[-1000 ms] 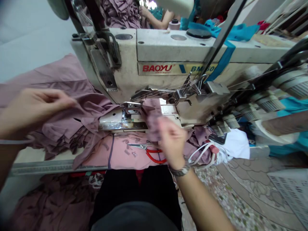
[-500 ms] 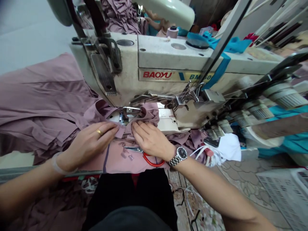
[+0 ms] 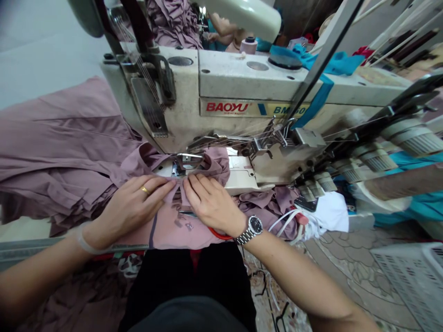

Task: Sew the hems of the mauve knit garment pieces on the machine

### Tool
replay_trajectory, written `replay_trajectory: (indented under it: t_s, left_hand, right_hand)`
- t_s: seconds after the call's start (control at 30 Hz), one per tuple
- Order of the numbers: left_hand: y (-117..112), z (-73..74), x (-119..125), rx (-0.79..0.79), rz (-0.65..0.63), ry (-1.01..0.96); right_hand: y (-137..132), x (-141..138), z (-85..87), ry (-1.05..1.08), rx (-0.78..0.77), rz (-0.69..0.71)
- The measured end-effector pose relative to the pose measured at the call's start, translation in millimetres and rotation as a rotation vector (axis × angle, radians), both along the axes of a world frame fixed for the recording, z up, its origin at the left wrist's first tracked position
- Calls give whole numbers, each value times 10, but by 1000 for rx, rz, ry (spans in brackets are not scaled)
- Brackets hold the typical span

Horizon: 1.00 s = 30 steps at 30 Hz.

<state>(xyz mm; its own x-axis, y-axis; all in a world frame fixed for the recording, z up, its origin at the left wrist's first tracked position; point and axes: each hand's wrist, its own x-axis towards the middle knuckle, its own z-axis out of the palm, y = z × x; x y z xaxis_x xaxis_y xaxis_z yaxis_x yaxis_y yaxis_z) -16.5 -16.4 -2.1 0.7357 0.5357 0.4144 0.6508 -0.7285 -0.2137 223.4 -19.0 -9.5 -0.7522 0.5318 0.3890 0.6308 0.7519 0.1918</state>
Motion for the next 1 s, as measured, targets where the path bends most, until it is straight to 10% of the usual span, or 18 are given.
replay_trajectory:
  t_s: [0.43,1.0]
  left_hand:
    - [-65,-80,157,14,141,-44]
    - [-72,-90,172,-30,115,-95]
  right_hand:
    - [-14,-202,-72,511,-232,-155]
    - [-60,-209,14,133,-121,-155]
